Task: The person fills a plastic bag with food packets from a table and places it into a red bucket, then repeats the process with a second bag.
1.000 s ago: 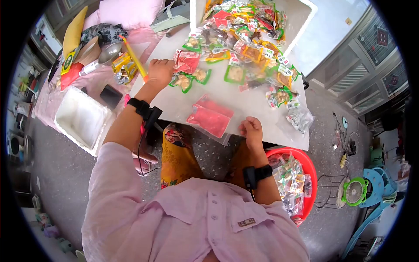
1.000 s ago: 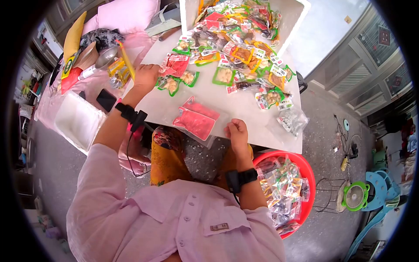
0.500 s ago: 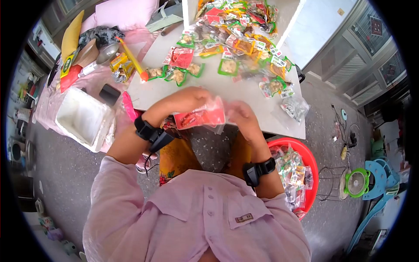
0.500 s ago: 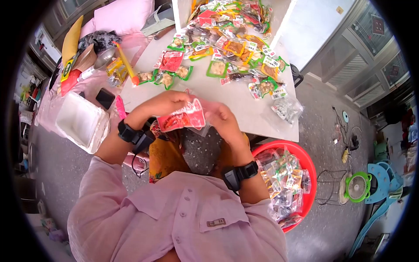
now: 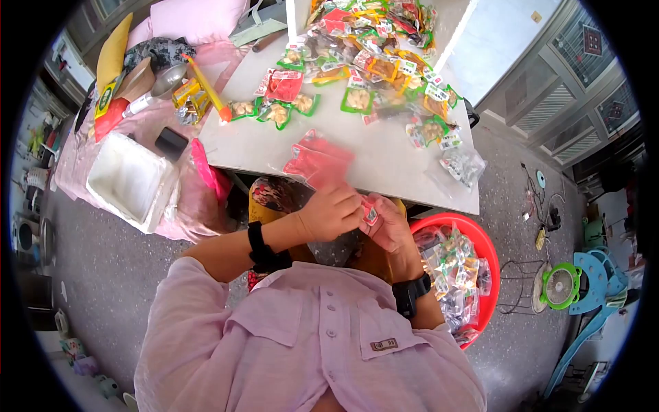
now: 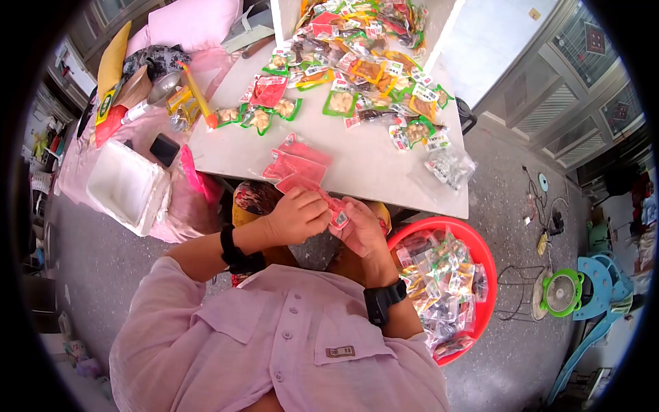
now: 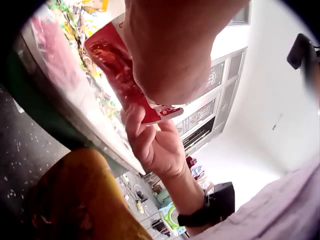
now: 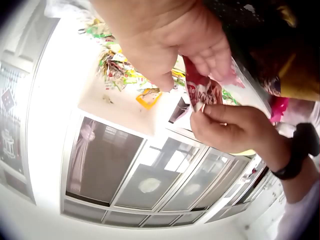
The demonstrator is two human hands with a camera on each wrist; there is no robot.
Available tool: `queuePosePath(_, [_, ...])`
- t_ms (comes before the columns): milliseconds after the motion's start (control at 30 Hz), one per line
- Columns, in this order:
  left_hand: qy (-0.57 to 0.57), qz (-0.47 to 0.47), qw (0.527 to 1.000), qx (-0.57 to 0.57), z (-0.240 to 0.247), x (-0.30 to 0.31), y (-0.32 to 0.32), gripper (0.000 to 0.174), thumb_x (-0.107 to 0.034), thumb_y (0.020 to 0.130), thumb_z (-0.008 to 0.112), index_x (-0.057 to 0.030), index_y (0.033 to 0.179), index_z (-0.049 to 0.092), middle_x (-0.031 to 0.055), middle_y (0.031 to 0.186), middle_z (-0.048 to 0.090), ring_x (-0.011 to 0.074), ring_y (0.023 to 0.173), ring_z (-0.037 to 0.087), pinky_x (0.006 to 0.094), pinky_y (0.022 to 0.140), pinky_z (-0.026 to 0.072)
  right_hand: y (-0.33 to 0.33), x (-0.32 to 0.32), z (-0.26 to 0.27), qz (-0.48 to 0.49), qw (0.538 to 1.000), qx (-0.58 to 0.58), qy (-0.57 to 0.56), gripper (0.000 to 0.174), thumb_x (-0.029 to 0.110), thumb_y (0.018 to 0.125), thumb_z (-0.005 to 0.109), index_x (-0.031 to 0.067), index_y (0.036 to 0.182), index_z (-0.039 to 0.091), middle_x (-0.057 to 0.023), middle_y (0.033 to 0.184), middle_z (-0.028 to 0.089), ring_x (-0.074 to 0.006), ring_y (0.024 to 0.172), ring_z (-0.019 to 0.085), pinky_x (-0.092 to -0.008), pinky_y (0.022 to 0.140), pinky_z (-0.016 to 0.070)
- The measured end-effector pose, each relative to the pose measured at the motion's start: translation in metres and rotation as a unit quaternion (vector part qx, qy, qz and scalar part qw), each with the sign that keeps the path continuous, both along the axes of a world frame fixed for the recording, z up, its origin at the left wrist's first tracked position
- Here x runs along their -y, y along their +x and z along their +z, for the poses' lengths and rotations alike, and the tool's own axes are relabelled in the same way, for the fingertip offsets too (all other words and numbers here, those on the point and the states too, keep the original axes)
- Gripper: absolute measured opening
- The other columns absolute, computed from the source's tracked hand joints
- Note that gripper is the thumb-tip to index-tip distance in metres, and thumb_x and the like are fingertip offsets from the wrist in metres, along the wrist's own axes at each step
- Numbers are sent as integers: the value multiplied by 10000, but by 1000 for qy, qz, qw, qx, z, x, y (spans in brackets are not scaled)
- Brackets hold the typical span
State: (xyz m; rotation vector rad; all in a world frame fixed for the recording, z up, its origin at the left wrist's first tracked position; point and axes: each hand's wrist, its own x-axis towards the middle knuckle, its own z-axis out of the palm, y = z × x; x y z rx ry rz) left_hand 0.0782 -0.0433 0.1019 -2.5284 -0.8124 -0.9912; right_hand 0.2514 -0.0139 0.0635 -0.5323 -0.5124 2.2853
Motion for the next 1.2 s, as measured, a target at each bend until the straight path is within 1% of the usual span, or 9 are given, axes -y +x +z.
queuePosePath(133, [-4, 3, 1000, 25, -14, 5, 10, 206, -156, 593, 555, -52, 769, 523, 84, 889, 502, 224, 820, 489, 342, 661, 392, 1, -1, -4, -144, 985, 66, 64, 241, 61, 786, 483, 46, 1019, 421, -73, 893, 542, -175, 748, 556, -309, 586, 484])
queuePosePath(233, [-88, 89, 990, 69, -16, 2, 10, 230, -159, 611, 587, -41, 798, 522, 94, 908, 491, 249, 836, 482, 348, 666, 399, 24, -9, -6, -224, 963, 107, 102, 263, -4, 777, 446, 25, 1036, 406, -88, 877, 544, -192, 711, 565, -314, 535, 488])
queuePosePath(333, [-177, 188, 955, 148, -44, -17, 7, 271, -181, 626, 604, -34, 839, 521, 102, 915, 487, 278, 846, 475, 360, 687, 408, 43, -19, -16, -309, 931, 155, 114, 265, -47, 767, 410, -13, 1029, 404, -111, 867, 550, -203, 683, 573, -319, 515, 489])
queuePosePath(433, [-172, 242, 946, 131, -56, -35, 10, 312, -197, 613, 618, -33, 857, 515, 104, 925, 481, 281, 853, 469, 364, 714, 412, 49, -22, -25, -327, 922, 167, 120, 232, -45, 763, 408, -28, 993, 427, -119, 865, 552, -199, 657, 574, -305, 506, 488])
queuePosePath(533, [-180, 275, 940, 90, -59, -40, 12, 247, -161, 620, 595, -30, 814, 520, 108, 879, 503, 289, 822, 484, 365, 695, 422, 51, -17, -28, -292, 928, 194, 128, 209, -39, 761, 413, -31, 968, 444, -117, 844, 555, -193, 651, 574, -294, 497, 484])
queuePosePath(733, [-247, 273, 919, 140, -61, -48, 5, 93, -73, 653, 507, -20, 729, 510, 141, 706, 511, 320, 718, 498, 396, 607, 420, 50, -15, -36, -224, 945, 209, 115, 219, -33, 760, 425, -34, 979, 440, -111, 833, 556, -175, 638, 566, -283, 475, 470])
queuePosePath(833, [-234, 247, 921, 188, -60, -48, 5, 61, -55, 661, 495, -14, 704, 487, 153, 694, 499, 330, 695, 491, 410, 594, 404, 39, -18, -29, -229, 944, 217, 98, 229, -34, 759, 429, -33, 988, 434, -106, 823, 556, -166, 614, 558, -284, 450, 460])
queuePosePath(1033, [-208, 198, 928, 239, -59, -45, 4, 47, -39, 663, 487, -14, 657, 447, 151, 651, 469, 340, 657, 474, 423, 584, 385, 32, -31, -23, -164, 946, 259, 104, 227, -25, 760, 431, -46, 986, 429, -117, 841, 553, -181, 669, 562, -279, 539, 474])
queuePosePath(1200, [-206, 203, 932, 216, -51, -41, 6, 50, -48, 663, 492, -17, 671, 453, 145, 698, 469, 334, 700, 473, 407, 598, 393, 25, -50, -36, -143, 961, 207, 112, 210, -23, 752, 434, -43, 961, 451, -115, 835, 563, -192, 654, 565, -297, 532, 474])
